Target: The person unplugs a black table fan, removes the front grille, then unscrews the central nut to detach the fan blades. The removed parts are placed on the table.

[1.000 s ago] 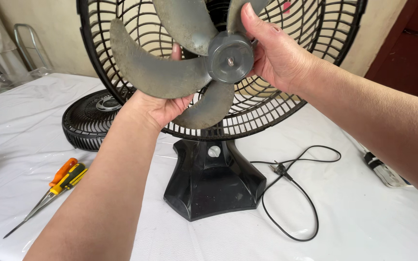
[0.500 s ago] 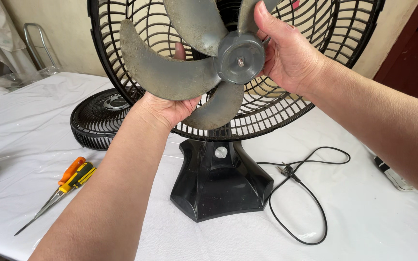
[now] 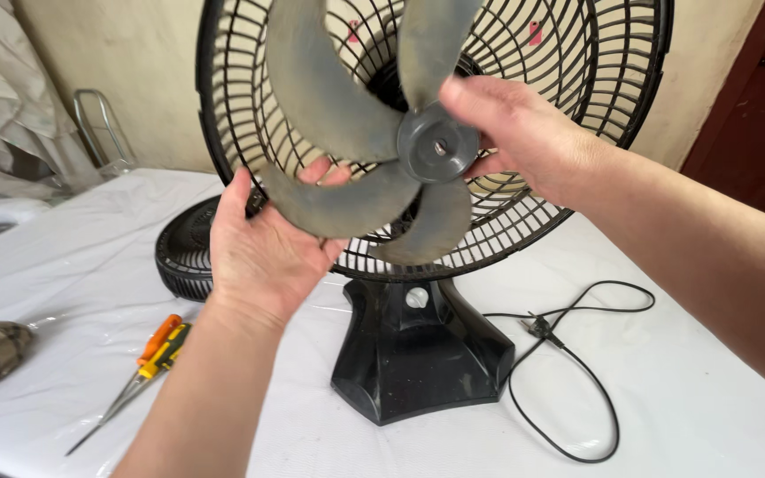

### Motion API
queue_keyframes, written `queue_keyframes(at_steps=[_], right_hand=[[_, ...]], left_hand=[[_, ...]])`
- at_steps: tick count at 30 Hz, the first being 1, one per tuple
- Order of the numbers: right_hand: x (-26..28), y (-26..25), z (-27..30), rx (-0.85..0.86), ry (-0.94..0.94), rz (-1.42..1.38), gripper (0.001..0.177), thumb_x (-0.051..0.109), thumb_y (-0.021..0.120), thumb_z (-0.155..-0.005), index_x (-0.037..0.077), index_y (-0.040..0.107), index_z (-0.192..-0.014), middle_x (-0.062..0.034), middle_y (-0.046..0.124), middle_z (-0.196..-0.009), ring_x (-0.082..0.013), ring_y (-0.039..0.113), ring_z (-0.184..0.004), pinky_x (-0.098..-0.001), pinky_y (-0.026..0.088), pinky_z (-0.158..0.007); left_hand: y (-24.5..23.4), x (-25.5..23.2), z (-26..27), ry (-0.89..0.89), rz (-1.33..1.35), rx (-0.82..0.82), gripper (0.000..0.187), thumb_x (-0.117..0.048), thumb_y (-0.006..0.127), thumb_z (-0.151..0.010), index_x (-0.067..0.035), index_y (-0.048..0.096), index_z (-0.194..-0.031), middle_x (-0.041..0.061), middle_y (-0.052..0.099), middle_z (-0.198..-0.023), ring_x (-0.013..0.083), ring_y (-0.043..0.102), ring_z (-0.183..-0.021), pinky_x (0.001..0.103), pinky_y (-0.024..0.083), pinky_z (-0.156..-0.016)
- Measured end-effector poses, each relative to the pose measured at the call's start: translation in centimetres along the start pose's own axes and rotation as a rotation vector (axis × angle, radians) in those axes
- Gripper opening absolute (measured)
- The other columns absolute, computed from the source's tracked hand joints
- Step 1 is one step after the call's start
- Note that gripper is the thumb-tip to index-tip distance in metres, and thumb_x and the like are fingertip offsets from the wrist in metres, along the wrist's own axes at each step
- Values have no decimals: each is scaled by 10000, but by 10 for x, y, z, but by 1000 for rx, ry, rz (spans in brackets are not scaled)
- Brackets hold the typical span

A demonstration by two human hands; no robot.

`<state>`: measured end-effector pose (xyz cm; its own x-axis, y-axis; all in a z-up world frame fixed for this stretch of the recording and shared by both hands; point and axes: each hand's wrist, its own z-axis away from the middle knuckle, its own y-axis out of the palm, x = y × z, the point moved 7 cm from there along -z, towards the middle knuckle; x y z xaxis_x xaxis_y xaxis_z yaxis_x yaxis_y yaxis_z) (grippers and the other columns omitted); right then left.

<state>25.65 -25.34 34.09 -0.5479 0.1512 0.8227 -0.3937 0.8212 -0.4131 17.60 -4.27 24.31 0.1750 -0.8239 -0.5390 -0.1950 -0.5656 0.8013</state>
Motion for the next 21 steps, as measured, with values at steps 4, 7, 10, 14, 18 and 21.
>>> queue_keyframes(at_steps=[4,7,10,14,18,21], right_hand=[[28,-2,6,-150,10,446,643,366,832,-734,46,606,-1243,-129,752,-998,-196,730,-874,-345,597,-756],[45,-2,2,-199,27,838,720,386,980,-677,36,631,-1200,-110,732,-981,-191,702,-843,-327,570,-783],[51,-3,-1,-184,-76,784,717,304,964,-610,28,633,-1183,-85,706,-1057,-196,698,-837,-330,570,-738],[28,-11,-3,8,-1,306,638,219,880,-654,8,638,-1206,-108,763,-1044,-169,729,-887,-302,585,-767],[11,-23,-1,154,97,-106,520,265,750,-846,-74,656,-1228,-159,769,-1100,-195,735,-1009,-305,598,-885],[1,-31,-7,112,187,-273,463,282,647,-937,-83,657,-1222,-172,756,-1140,-214,730,-1069,-320,576,-937]], left_hand=[[-17,1,21,-18,-474,-495,763,-596,377,-954,12,553,-1380,182,664,-1366,277,585,-1309,417,400,-1102],[-5,-9,45,179,-791,-725,497,-411,568,-959,-35,555,-1284,158,633,-1275,293,597,-1212,438,496,-1023],[43,-20,64,649,-1232,-661,329,-231,721,-911,-13,611,-1130,182,630,-1118,326,616,-1050,437,541,-908],[119,-18,57,1158,-1715,-188,287,-117,758,-938,-85,629,-1192,97,645,-1192,269,627,-1141,410,529,-1000],[152,1,30,1224,-2023,68,579,-228,883,-768,-32,625,-1249,109,651,-1255,321,560,-1199,474,448,-991],[146,13,16,1068,-2107,5,949,-378,975,-542,-12,567,-1317,110,631,-1229,317,493,-1244,529,360,-1082]])
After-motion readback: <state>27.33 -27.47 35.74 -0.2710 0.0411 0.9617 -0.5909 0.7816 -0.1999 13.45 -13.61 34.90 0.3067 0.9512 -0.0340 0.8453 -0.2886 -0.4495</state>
